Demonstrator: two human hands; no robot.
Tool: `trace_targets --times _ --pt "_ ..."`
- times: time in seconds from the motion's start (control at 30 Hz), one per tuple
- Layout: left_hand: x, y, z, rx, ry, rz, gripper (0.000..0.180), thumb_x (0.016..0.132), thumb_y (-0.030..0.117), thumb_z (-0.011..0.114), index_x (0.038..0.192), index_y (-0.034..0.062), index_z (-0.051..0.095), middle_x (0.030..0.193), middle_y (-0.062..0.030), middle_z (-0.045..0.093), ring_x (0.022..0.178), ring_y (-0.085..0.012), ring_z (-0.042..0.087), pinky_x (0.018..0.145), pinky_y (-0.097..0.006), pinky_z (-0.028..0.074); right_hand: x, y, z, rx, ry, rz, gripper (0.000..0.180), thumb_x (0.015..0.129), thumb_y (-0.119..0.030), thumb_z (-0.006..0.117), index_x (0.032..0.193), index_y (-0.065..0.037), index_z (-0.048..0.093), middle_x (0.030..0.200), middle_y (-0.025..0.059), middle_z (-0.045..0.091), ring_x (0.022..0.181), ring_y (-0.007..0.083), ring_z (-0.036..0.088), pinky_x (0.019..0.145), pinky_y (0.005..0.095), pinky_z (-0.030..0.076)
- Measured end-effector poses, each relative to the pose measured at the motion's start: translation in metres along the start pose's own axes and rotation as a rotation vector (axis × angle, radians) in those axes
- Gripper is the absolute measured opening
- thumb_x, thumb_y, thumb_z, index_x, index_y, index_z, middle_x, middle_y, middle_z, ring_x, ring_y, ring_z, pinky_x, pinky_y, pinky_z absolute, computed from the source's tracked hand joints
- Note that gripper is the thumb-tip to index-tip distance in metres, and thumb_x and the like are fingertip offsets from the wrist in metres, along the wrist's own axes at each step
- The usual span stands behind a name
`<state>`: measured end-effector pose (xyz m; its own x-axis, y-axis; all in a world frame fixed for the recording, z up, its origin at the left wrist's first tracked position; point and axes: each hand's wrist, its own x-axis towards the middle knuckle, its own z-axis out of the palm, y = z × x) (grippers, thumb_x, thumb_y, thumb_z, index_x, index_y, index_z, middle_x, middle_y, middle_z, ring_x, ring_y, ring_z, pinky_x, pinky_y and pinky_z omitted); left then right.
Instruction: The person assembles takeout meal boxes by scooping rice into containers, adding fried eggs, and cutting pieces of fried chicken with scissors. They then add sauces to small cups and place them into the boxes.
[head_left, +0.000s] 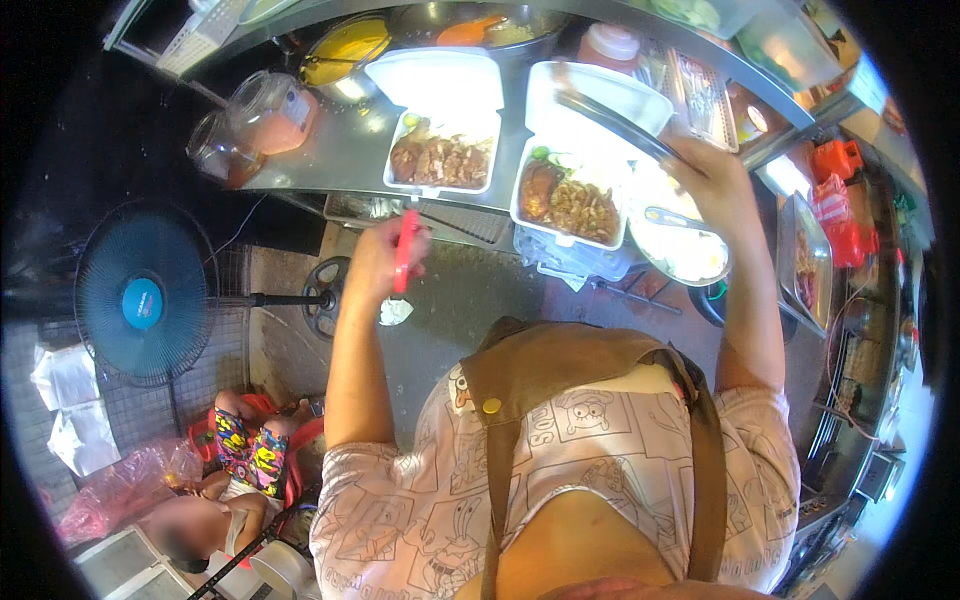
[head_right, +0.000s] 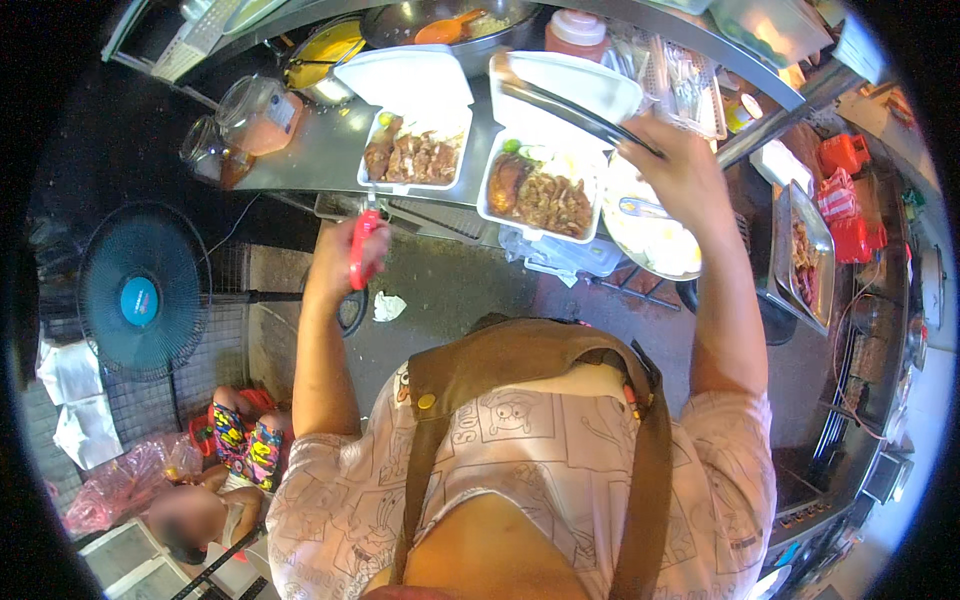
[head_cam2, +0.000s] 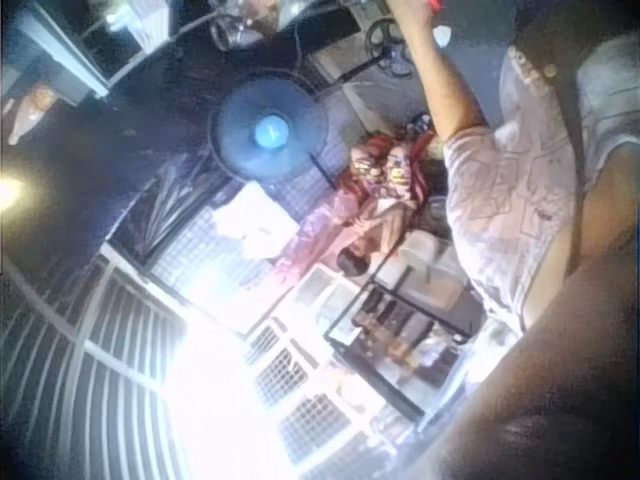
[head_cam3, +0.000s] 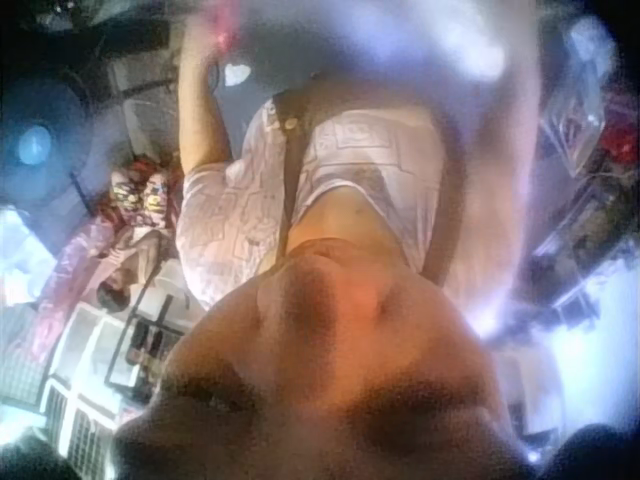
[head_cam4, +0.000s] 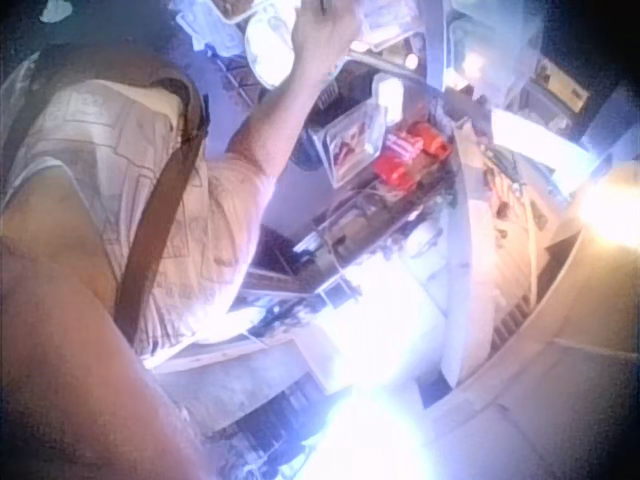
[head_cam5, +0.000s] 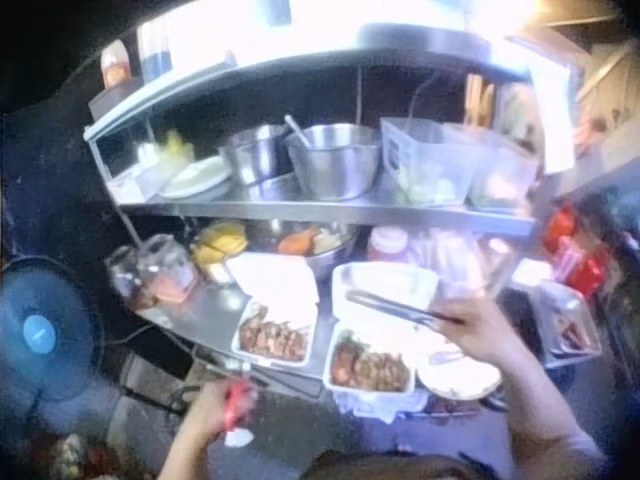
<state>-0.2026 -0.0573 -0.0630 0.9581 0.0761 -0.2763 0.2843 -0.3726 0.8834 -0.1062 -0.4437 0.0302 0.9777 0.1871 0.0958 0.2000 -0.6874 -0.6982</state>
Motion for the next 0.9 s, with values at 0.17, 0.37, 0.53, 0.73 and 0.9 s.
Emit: trace_targets --times 0.17,0.37,0.53,0.73,0.9 --pt "0.014 0.049 0.113 0.181 -0.455 0.156 0.030 0.085 0.029 0.064 0.094 0.0007 0.066 0.069 -0.0063 0.063 0.058 -0.0125 0.061 0.053 -0.028 0.049 -0.104 0.098 -0.086 0.077 0.279 0.218 0.031 0.085 -0.013 0.069 0.113 0.000 0.066 0.086 0.0038 0.066 0.065 0.0083 0.056 0.060 0.0228 0.046" --pt "0.013 0.136 0.299 0.427 -0.800 0.440 0.023 0.082 0.028 0.069 0.083 0.0043 0.068 0.070 -0.0154 0.066 0.064 -0.0251 0.066 0.062 -0.039 0.050 -0.227 0.191 -0.166 -0.211 0.480 0.510 0.029 0.088 -0.016 0.067 0.114 -0.004 0.066 0.075 0.0027 0.064 0.059 0.0083 0.053 0.054 0.0242 0.044" --pt "0.017 0.195 0.440 0.396 -0.859 0.411 0.030 0.080 0.032 0.070 0.077 0.0022 0.070 0.069 -0.0213 0.066 0.066 -0.0321 0.067 0.061 -0.042 0.050 -0.272 0.284 -0.210 -0.266 0.604 0.626 0.029 0.089 -0.022 0.065 0.113 -0.006 0.067 0.072 0.0057 0.064 0.056 0.0109 0.055 0.054 0.0274 0.045" --pt "0.059 0.249 0.586 0.555 -0.567 0.505 0.042 0.071 0.039 0.075 0.086 0.0004 0.072 0.088 -0.0186 0.070 0.080 -0.0319 0.070 0.070 -0.041 0.055 -0.238 0.399 -0.248 -0.476 0.565 0.610 0.038 0.088 -0.034 0.063 0.112 -0.004 0.066 0.091 0.0149 0.069 0.079 0.0269 0.067 0.070 0.0371 0.051" --pt "0.074 0.268 0.634 0.723 -0.327 0.550 0.027 0.081 0.029 0.065 0.097 0.0091 0.073 0.096 -0.0093 0.072 0.090 -0.0241 0.070 0.069 -0.037 0.055 -0.189 0.469 -0.244 -0.602 0.411 0.726 0.051 0.085 -0.044 0.060 0.115 -0.003 0.064 0.107 0.0240 0.065 0.101 0.0413 0.062 0.087 0.0467 0.048"
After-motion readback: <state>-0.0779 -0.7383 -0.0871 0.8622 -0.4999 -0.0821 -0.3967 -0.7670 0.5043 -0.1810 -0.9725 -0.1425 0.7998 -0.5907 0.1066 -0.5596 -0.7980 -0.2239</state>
